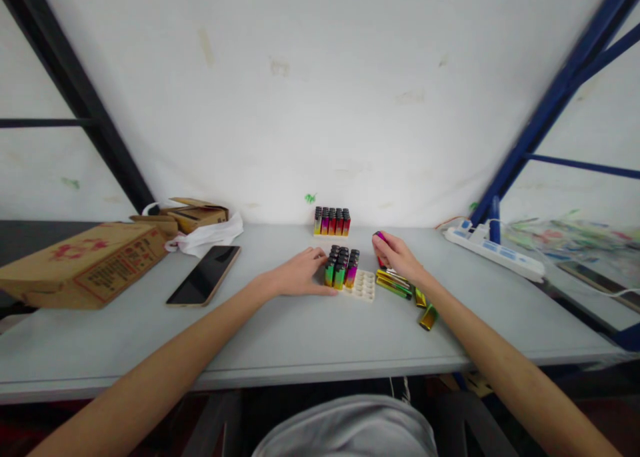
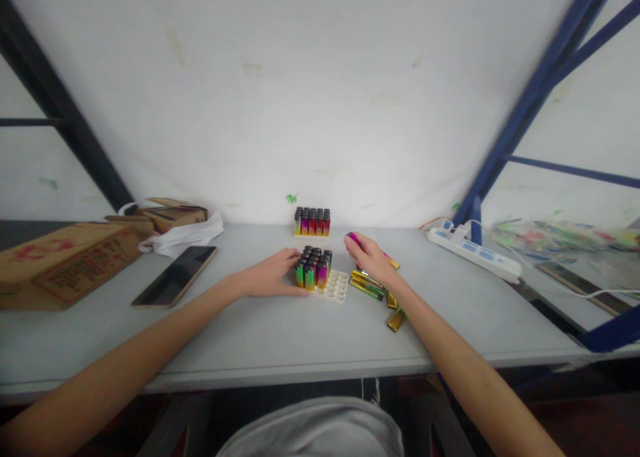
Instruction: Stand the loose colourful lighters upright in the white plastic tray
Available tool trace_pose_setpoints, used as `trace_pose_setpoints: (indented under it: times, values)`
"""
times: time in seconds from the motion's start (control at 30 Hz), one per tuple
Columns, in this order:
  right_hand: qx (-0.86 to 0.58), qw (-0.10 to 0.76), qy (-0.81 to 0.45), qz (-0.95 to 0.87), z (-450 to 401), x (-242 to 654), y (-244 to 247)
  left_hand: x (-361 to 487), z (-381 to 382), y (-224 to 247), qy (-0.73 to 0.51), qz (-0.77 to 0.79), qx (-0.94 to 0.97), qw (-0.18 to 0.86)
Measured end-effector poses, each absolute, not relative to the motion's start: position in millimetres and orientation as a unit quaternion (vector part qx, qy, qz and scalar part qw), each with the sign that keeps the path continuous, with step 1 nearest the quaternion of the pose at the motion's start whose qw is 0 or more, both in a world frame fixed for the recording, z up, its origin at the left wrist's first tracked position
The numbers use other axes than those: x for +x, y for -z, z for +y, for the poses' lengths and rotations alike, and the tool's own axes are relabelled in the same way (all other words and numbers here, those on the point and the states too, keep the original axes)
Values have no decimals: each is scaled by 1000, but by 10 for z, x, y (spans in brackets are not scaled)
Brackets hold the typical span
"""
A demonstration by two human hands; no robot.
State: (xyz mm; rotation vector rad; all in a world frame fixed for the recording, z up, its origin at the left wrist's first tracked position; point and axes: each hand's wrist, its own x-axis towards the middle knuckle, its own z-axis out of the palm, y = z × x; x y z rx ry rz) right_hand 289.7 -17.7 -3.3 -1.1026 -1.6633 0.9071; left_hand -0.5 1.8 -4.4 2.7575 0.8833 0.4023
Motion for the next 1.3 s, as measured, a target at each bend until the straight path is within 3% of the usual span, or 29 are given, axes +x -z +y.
trace_pose_setpoints:
  times: [0.1,0.3,0.77,0.93,1.1,1.3]
  values:
    - [-453,449,-277,-719,-241,2836,42,-1,6,28,-131,304,937,110]
    - [-466,416,-217,-750,-391,2678,-43,8,-7,5,-130,303,938,110]
    - [-486,402,-158,-760,-410,2625,-82,-4,18,42,-141,293,941,99]
    - [-439,375,-192,-794,-460,2637,-144,-2,18,47,-142,291,941,96]
    - [-372,396,-106,-833,-511,2655,-231,8,14,37,-131,300,939,102]
    - [-364,361,-166,-842,-529,2642,-162,-3,16,37,-142,293,940,107]
